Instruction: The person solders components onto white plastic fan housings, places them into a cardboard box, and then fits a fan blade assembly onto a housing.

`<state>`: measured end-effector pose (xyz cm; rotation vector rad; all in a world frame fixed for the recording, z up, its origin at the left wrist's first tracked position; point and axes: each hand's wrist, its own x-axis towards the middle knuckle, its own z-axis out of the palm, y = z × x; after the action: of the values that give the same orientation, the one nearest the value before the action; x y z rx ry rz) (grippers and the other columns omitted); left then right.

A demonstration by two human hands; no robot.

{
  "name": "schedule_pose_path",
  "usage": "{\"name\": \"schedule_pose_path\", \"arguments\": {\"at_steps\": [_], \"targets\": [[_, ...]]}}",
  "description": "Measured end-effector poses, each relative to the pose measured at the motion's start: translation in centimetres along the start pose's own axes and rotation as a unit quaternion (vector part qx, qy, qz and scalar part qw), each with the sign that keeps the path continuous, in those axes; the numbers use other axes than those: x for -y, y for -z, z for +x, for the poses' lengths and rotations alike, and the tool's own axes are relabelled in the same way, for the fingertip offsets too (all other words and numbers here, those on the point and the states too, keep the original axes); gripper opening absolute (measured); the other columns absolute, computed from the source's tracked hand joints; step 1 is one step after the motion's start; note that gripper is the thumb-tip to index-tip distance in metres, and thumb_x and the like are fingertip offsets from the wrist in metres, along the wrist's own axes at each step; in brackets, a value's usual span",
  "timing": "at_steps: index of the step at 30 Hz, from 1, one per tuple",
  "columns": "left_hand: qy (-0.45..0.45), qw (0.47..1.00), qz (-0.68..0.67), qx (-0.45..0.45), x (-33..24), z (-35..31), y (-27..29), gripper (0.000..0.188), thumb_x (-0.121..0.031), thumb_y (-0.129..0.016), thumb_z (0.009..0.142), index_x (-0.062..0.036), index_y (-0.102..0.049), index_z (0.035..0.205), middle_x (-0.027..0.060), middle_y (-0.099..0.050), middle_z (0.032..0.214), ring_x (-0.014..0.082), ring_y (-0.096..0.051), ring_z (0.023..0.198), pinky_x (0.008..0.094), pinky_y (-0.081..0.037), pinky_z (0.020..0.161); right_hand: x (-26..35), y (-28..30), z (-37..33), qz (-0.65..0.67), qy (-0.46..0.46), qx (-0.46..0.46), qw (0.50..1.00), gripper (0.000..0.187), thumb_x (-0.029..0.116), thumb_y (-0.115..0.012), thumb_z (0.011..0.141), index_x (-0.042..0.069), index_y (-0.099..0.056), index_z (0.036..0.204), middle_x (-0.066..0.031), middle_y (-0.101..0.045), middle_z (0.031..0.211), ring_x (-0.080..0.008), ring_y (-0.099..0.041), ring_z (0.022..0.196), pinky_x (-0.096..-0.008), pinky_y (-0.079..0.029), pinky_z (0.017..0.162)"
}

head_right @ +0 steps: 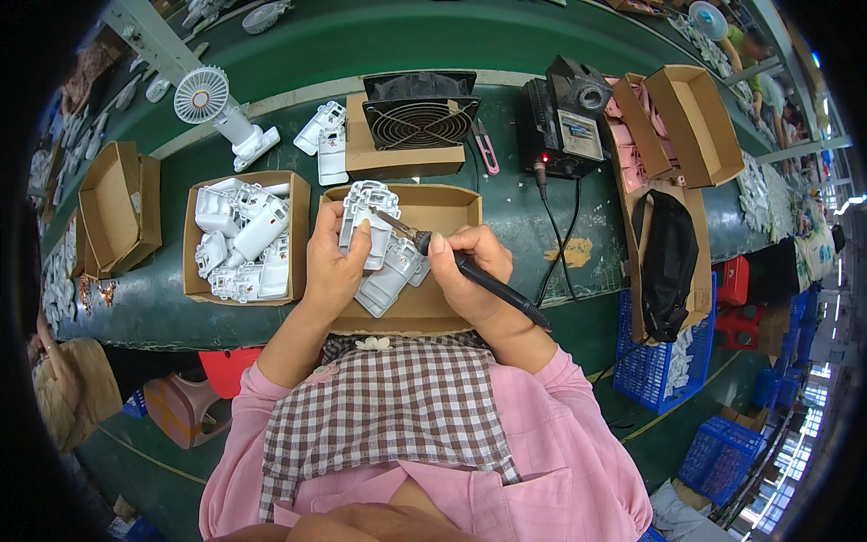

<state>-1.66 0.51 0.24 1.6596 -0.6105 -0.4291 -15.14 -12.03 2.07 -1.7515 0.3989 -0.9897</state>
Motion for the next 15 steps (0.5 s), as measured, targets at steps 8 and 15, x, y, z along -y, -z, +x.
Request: {"name": "schedule_pose_path", "arguments": {"at_steps": [8,15], "targets": [[0.002,1.0,-0.015,0.006,0.3,0.1,0.0,0.025,-0.013,-0.061,0.086,0.0007,-0.048,0.104,0.0158,-0.064,0.09,0.0219,-0.064,0.08,0.0332,-0.049,0.071,-0.4,0.2,-0.2,0.013,0.012,-0.013,1.0,0.017,0.005,-0.067,0.084,0.003,-0.051,0.079,-0.0041,-0.057,0.064,-0.0072,-0.049,0.055,-0.0222,-0.04,0.05],[-0.037,0.999,0.022,0.01,-1.2,0.2,-0.2,0.032,-0.013,-0.065,0.085,0.0012,-0.048,0.107,0.0126,-0.063,0.093,0.0186,-0.062,0.083,0.0302,-0.049,0.074,-1.2,0.4,-0.3,0.082,0.076,-0.058,0.992,0.014,0.005,-0.065,0.085,0.004,-0.05,0.084,-0.0046,-0.057,0.067,-0.0085,-0.048,0.056,-0.0239,-0.039,0.05]]}}
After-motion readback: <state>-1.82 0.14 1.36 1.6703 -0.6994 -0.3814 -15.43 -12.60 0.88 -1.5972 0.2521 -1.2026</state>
